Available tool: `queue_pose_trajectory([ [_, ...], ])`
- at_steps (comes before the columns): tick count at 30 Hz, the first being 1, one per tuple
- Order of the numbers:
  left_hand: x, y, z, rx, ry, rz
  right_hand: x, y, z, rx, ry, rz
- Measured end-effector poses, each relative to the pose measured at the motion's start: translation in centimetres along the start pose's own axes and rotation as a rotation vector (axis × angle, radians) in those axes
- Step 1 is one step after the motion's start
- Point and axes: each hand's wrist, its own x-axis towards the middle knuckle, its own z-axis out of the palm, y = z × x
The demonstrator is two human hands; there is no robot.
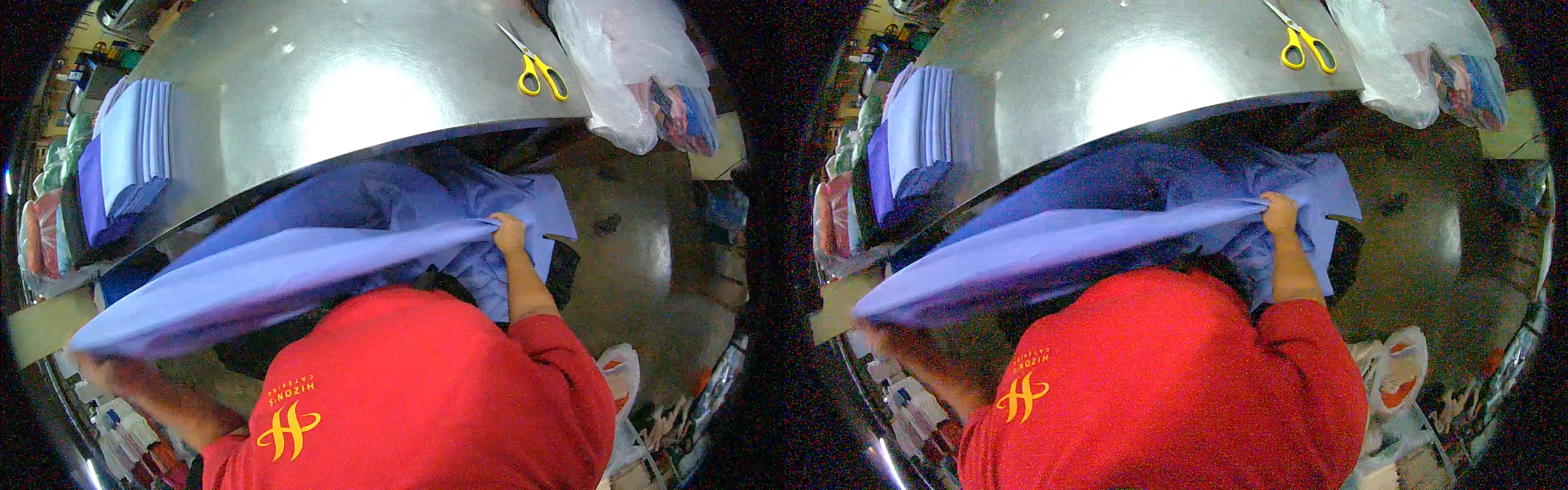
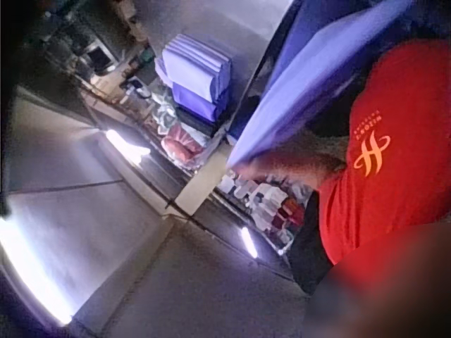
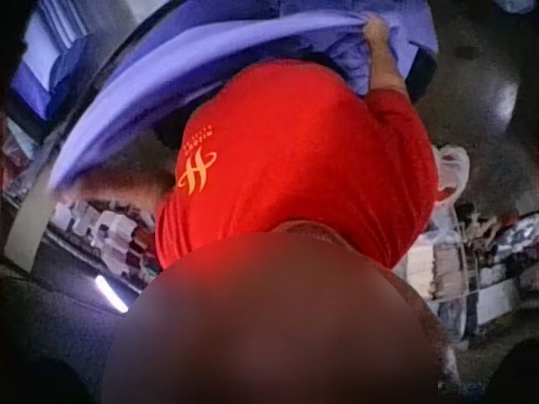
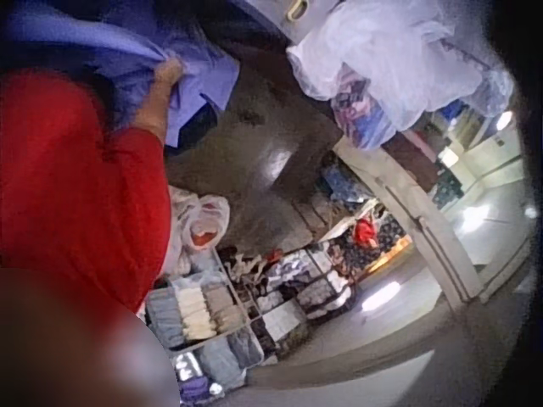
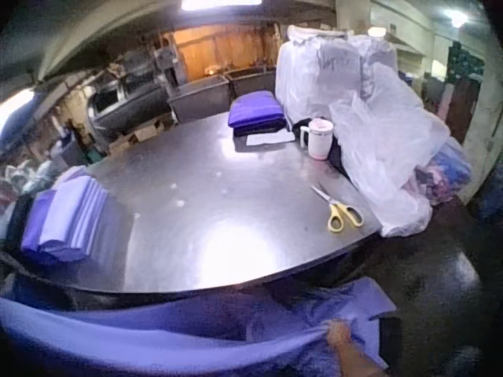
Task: The person unfolds and smooths a large piece of light purple fabric on a metal table, then uses yellow-handled scissors to trim the edges. The person repeats the unfolding and smoothing steps on additional fabric pieces.
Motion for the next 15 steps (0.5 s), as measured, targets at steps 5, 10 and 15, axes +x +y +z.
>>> queue_pose_trajectory([
  [5,16.1,1.1,-19.3,0.561,0.36,0.261,0.0,-0.8,1.1,-0.395,-0.364,-0.274],
  [10,24.7,-8.8,-27.8,1.164,0.232,0.222,1.4,-6.0,2.1,-0.013,-0.102,0.01],
  [15,8.4,-15.8,-3.3,0.733,-0.69,0.124,3.0,-19.2,-4.7,0.398,0.143,-0.203],
])
